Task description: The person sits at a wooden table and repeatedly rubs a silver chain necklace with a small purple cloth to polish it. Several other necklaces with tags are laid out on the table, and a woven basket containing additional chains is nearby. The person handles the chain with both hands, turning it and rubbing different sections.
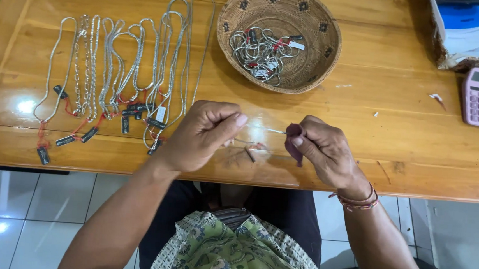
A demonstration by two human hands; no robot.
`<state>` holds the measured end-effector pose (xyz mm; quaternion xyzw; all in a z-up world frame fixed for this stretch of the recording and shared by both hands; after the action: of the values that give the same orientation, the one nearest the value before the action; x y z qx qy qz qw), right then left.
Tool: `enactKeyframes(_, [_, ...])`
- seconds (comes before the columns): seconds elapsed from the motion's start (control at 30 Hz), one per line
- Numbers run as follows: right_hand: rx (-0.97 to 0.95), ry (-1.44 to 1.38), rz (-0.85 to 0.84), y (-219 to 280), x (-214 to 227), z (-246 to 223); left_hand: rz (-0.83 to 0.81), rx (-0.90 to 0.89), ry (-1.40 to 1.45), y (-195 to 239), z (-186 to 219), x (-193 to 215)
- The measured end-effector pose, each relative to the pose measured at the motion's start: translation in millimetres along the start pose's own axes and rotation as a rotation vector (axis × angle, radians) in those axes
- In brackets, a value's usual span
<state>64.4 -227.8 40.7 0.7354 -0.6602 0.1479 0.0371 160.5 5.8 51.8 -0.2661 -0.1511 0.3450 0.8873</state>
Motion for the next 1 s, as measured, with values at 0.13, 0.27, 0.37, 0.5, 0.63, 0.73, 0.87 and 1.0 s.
enactKeyframes(0.13, [0.056, 0.033, -0.03, -2.9, 1.3, -12.1, -0.157, 0.128, -0.053, -5.9, 33.0, 0.6])
enactKeyframes(0.27, [0.113, 0.034, -0.103, -15.5, -5.8, -33.4, -0.238, 0.159, -0.076, -8.2, 14.1, -15.5])
enactKeyframes(0.37, [0.122, 0.059, -0.119, -13.0, -11.0, -41.1, -0.136, 0.05, 0.031, -8.3, 7.8, -26.1])
enactKeyframes(0.5, [0.11, -0.002, -0.12, -3.4, -12.8, -31.7, 0.063, -0.109, 0.144, -9.2, 18.0, -28.6])
enactKeyframes(0.63, [0.044, -0.113, -0.069, 13.6, -15.9, 0.0, 0.172, -0.052, 0.176, -8.4, 14.5, -18.0])
enactKeyframes(0.73, [-0.005, -0.187, -0.043, 25.9, -19.5, 28.1, 0.201, -0.029, 0.128, -11.3, 23.5, -9.4])
enactKeyframes(0.87, [-0.044, -0.269, -0.004, 35.0, -20.7, 70.1, 0.268, -0.005, 0.124, -19.9, 37.4, 4.7])
enactKeyframes(1.0, [-0.202, -0.414, 0.13, 37.4, -40.6, 65.5, 0.246, 0.045, 0.157, -27.9, 38.4, 20.1])
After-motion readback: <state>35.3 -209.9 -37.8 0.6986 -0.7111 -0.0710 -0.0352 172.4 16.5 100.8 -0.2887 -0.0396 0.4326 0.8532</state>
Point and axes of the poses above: each hand's wrist, its own y-axis away from the middle knuckle, its own x-axis out of the back of the hand, z = x × y, the point moved 2 cm from there along -y, towards the middle knuckle, and after that the axes turned 14 degrees about -x, right-handed, at the moved point
